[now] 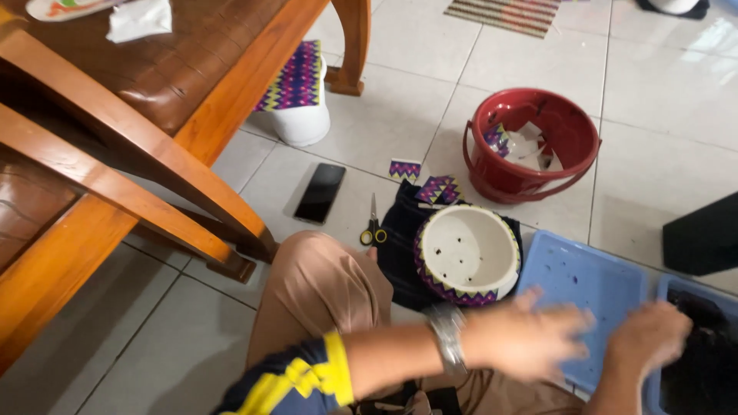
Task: Cutting small patterned decorative pieces and applying them to the rim of a white bowl after dipping them in liquid.
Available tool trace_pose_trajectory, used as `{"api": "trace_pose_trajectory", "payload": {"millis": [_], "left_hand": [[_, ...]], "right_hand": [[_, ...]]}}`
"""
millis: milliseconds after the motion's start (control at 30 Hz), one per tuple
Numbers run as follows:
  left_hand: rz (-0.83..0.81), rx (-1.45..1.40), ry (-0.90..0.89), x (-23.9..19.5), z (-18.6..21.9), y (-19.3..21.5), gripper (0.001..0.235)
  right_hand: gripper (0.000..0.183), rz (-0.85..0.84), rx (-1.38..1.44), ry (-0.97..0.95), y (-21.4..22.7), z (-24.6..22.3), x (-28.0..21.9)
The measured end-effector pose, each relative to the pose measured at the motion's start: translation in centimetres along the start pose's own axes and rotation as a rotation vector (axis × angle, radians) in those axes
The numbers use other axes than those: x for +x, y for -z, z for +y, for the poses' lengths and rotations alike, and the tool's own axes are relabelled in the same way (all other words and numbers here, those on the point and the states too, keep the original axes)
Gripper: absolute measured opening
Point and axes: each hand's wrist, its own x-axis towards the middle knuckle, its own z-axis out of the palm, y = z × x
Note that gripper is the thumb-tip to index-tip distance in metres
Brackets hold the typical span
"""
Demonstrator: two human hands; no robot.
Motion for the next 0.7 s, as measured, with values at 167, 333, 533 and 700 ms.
{"api": "trace_pose_trajectory", "payload": {"millis": [167, 333, 533, 700], "left_hand": [[-0.468, -0.646, 0.537, -1.8, -12.2, 12.9, 0.057], [-0.379, -0.421, 0.950, -7.8, -22.5, 9.7, 0.054], [-0.651, -0.160, 1.271, -11.5, -27.7, 0.7, 0.020], [-0.670, -0.073, 1.331, -10.0, -29.2, -3.1, 0.017]], "right_hand": [[0.034, -0.835, -0.044, -0.051, -0.3, -0.8, -1.7], [0.030, -0.758, -0.159, -0.180, 3.3, -6.2, -1.1], [0.026, -0.978, -0.183, -0.182, 1.5, -5.2, -1.8], [0.028, -0.960, -0.345, -0.190, 1.2, -6.0, -1.8]]}}
